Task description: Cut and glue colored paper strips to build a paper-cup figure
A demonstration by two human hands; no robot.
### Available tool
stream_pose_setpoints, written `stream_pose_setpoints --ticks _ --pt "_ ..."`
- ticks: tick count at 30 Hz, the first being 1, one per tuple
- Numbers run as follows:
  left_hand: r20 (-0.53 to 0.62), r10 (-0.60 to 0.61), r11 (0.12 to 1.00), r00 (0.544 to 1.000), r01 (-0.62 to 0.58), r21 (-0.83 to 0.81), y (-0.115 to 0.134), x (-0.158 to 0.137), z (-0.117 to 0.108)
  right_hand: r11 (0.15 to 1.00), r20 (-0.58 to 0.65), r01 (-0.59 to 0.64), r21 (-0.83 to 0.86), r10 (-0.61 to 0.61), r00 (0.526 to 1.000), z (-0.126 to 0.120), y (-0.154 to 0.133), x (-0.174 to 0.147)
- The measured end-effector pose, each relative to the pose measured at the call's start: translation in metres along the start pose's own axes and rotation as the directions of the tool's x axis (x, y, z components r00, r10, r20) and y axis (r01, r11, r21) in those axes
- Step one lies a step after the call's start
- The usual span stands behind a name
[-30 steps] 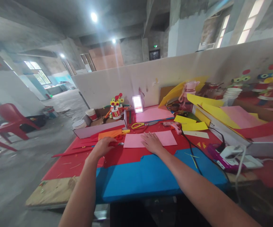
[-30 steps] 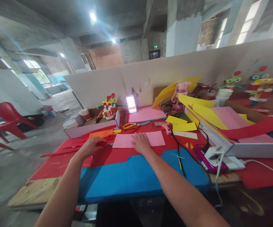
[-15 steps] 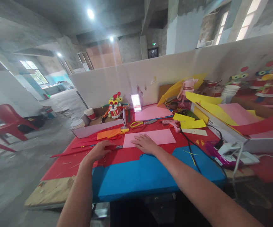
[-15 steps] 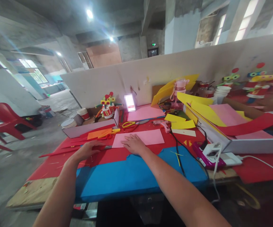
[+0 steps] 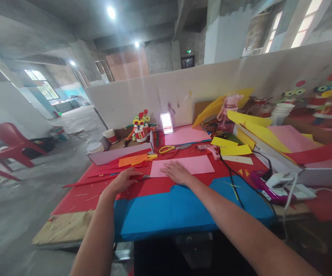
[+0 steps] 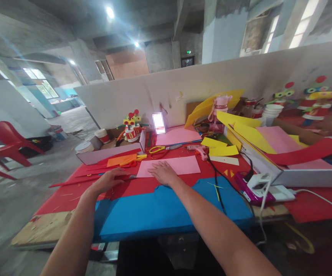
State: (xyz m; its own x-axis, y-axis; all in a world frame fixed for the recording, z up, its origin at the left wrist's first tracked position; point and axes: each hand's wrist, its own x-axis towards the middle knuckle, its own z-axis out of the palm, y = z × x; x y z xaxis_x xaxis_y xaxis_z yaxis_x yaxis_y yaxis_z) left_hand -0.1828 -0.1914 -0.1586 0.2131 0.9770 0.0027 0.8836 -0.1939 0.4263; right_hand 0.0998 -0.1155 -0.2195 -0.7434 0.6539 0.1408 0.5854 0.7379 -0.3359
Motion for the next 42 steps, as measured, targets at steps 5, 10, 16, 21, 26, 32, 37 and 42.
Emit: stream_pose_setpoints --ticks 5,10,16,21,26,32,37,42 --pt "0.003 0.002 1.0 1.0 -0.003 0.011 0.002 0.0 0.002 1.0 0.005 0.009 -0.007 -0.009 1.0 0.0 0.0 0.001" --pt "-0.012 0.016 0.999 1.0 -0.015 0.038 -0.001 -0.002 0.002 1.0 -0.003 0.002 -0.009 -0.002 1.0 0.0 0.0 0.0" --pt "0.005 -0.022 0.998 1.0 0.021 0.052 -0.002 -0.004 0.0 1.0 -0.002 0.014 0.003 -0.014 1.0 -0.001 0.0 0.0" --pt "0.017 -0.038 0.999 0.999 0.038 0.032 0.001 -0.004 0.001 1.0 -0.006 0.007 0.003 -0.007 1.0 -0.002 0.0 0.0" --pt "-0.019 -0.028 0.999 0.999 0.029 0.027 0.001 -0.006 0.004 1.0 -0.01 0.007 0.007 -0.007 1.0 0.0 0.001 0.001" --pt "-0.035 -0.017 0.999 0.999 0.019 0.046 0.0 -0.004 0.008 1.0 -0.015 0.014 -0.005 -0.014 1.0 0.001 0.001 0.002" --pt "-0.059 -0.022 0.995 0.998 0.028 0.095 0.001 -0.007 0.013 1.0 -0.026 0.021 -0.009 -0.021 0.999 0.002 0.003 0.002" --pt "-0.064 -0.043 0.993 0.997 0.049 0.107 0.016 -0.01 0.015 1.0 -0.02 0.024 -0.013 -0.024 0.999 0.004 0.004 0.003"
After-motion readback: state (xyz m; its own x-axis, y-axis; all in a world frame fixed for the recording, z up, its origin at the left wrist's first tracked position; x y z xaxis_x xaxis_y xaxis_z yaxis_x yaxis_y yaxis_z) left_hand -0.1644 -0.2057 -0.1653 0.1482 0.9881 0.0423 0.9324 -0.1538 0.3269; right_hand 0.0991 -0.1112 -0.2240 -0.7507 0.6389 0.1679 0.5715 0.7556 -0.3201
